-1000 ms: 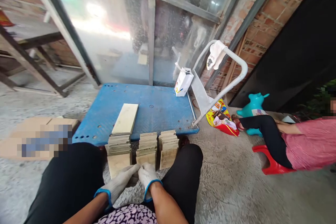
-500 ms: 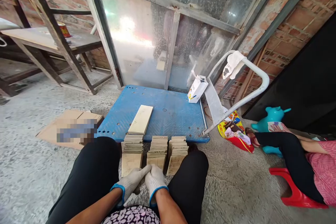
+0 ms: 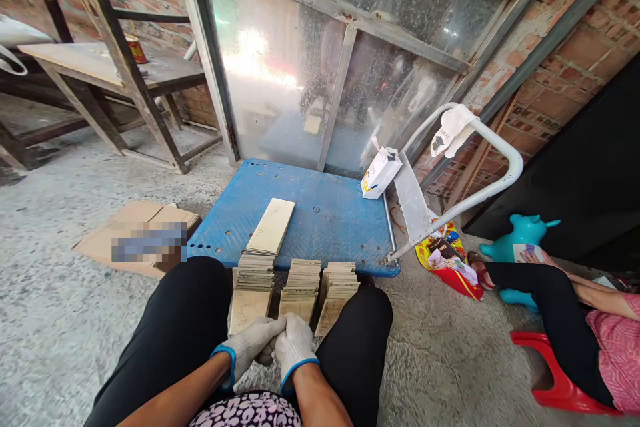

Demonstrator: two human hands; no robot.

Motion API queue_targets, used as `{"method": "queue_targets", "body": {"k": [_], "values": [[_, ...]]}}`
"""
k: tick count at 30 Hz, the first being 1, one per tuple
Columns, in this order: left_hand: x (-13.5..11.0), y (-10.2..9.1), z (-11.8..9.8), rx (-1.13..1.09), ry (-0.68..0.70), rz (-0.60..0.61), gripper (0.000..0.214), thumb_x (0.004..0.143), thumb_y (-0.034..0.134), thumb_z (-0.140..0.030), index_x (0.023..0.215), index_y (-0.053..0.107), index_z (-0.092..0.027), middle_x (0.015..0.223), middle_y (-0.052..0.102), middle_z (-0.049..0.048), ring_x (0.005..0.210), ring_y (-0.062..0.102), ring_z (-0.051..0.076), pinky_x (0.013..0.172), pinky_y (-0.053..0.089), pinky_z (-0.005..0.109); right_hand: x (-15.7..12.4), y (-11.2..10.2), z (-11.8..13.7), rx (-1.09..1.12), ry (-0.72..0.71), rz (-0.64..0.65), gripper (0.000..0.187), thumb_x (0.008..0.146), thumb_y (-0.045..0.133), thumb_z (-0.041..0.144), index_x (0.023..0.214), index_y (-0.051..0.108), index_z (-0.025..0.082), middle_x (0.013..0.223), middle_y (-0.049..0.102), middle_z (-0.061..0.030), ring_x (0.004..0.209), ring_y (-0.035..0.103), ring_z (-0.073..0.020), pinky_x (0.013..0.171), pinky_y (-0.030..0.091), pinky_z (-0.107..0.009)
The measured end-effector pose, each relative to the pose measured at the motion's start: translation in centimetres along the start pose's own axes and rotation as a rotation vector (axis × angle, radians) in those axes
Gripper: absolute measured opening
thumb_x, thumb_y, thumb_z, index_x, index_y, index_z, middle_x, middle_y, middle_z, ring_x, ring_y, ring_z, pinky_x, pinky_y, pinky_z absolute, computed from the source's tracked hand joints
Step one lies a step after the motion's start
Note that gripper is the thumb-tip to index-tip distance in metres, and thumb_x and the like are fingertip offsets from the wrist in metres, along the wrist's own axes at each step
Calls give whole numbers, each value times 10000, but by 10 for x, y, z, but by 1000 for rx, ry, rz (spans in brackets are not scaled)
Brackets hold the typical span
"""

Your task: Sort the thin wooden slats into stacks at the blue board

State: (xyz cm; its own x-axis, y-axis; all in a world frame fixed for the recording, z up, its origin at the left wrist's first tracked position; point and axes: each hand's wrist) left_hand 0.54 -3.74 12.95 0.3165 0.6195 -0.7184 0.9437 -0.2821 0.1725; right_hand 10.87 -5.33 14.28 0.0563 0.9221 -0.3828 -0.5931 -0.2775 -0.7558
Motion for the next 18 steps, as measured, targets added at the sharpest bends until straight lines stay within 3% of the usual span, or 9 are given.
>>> {"method": "queue_targets", "body": {"k": [5, 11, 15, 18], "values": [[0, 3, -2, -93, -1, 8, 591, 689, 623, -712, 554, 349, -206, 398, 342, -45, 334, 280, 65, 373, 203, 208, 3, 3, -5, 5, 49, -58, 159, 869, 489, 154, 882, 643, 188, 893, 697, -77, 892, 654, -249, 693, 382, -289], [-7, 6, -10, -232, -25, -105, 577, 680, 578, -724, 559, 402, -188, 450, 435, -9, 371, 371, 81, 417, 293, 213, 8, 5, -9, 63, 56, -148, 254, 968, 412, 241, 822, 615, 195, 877, 698, -73, 885, 661, -232, 706, 388, -285], [-14, 4, -13, -148, -4, -13, 625, 545, 659, -757, 601, 399, -192, 460, 431, -24, 379, 355, 73, 418, 215, 199, 7, 5, -9, 46, 35, -128, 240, 961, 418, 203, 843, 627, 186, 894, 701, -78, 891, 663, -228, 726, 396, -283], [-15, 2, -10, -133, -8, 46, 626, 520, 671, -739, 632, 371, -201, 469, 386, -54, 384, 327, 66, 426, 185, 200, 7, 5, -10, 46, 33, -89, 234, 951, 424, 194, 891, 650, 187, 924, 705, -79, 915, 662, -231, 727, 401, -283]]}}
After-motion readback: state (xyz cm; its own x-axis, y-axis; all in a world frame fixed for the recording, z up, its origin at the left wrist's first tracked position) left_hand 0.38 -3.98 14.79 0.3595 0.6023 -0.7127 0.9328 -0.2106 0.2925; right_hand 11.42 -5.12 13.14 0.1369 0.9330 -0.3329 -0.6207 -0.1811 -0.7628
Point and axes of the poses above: each hand's wrist, its own x-axis towards the middle knuckle, its own y-axis out of the palm, z = x × y
